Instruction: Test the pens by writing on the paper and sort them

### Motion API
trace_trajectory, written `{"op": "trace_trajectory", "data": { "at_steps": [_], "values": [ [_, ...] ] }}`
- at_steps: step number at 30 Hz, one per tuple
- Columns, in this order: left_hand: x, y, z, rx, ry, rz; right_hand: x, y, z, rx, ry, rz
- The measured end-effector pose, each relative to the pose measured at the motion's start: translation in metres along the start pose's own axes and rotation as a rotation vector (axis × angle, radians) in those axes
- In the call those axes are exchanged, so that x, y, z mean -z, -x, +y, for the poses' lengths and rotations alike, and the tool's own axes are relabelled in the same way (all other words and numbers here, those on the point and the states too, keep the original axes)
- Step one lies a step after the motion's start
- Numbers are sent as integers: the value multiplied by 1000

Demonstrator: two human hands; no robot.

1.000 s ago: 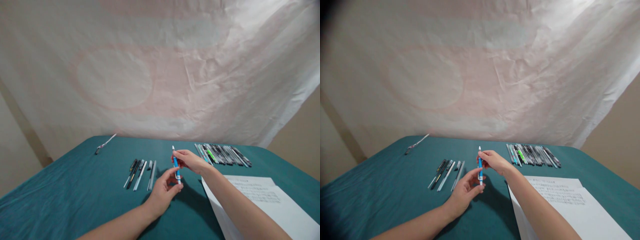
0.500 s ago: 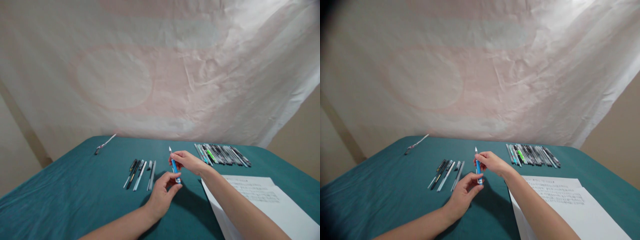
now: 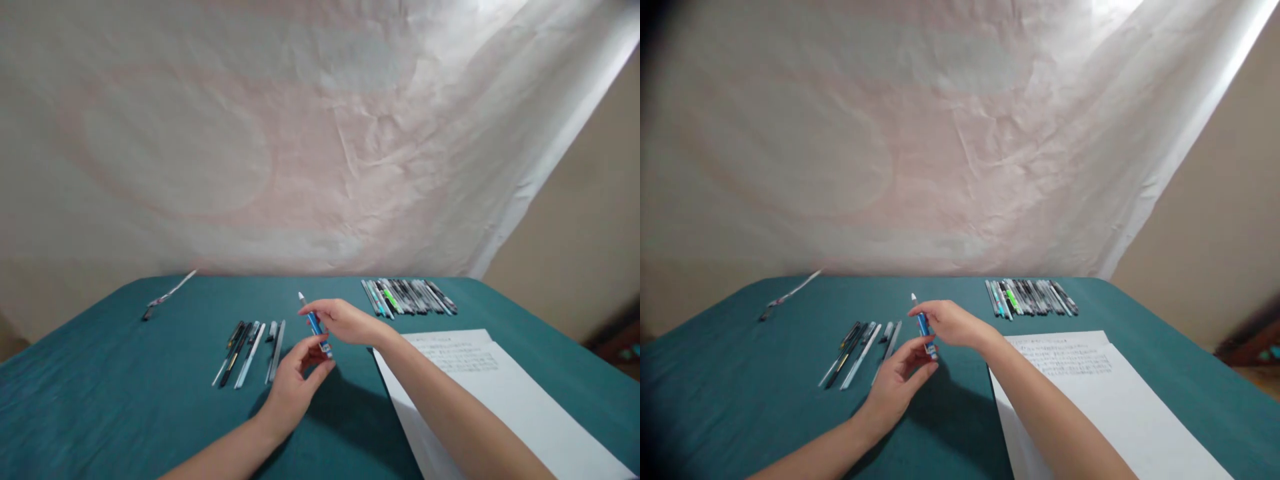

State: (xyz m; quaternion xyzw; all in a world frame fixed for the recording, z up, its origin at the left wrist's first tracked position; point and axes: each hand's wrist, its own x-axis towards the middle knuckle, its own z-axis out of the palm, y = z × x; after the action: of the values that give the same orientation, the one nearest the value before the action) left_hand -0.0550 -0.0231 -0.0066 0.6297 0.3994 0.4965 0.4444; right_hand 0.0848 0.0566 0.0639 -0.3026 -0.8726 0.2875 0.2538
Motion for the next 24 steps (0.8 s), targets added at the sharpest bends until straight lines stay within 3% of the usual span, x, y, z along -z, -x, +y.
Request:
{"op": "trace_trajectory", "data": {
  "at_steps": [5, 9, 15, 18, 24],
  "values": [
    [-3, -1, 6, 38, -14, -120, 16, 13, 11, -22, 146, 250],
    [-8, -1, 8, 60, -42, -222, 27, 46, 27, -128, 180, 388],
    [-10, 0, 9, 55, -188, -288, 52, 134, 54, -350, 10, 484],
    [-11, 1, 10, 3, -280, -316, 73, 186, 71, -499, -56, 625],
    [-15, 4, 13, -96, -469, -402, 105, 267, 94, -761, 121, 881]
  ]
}}
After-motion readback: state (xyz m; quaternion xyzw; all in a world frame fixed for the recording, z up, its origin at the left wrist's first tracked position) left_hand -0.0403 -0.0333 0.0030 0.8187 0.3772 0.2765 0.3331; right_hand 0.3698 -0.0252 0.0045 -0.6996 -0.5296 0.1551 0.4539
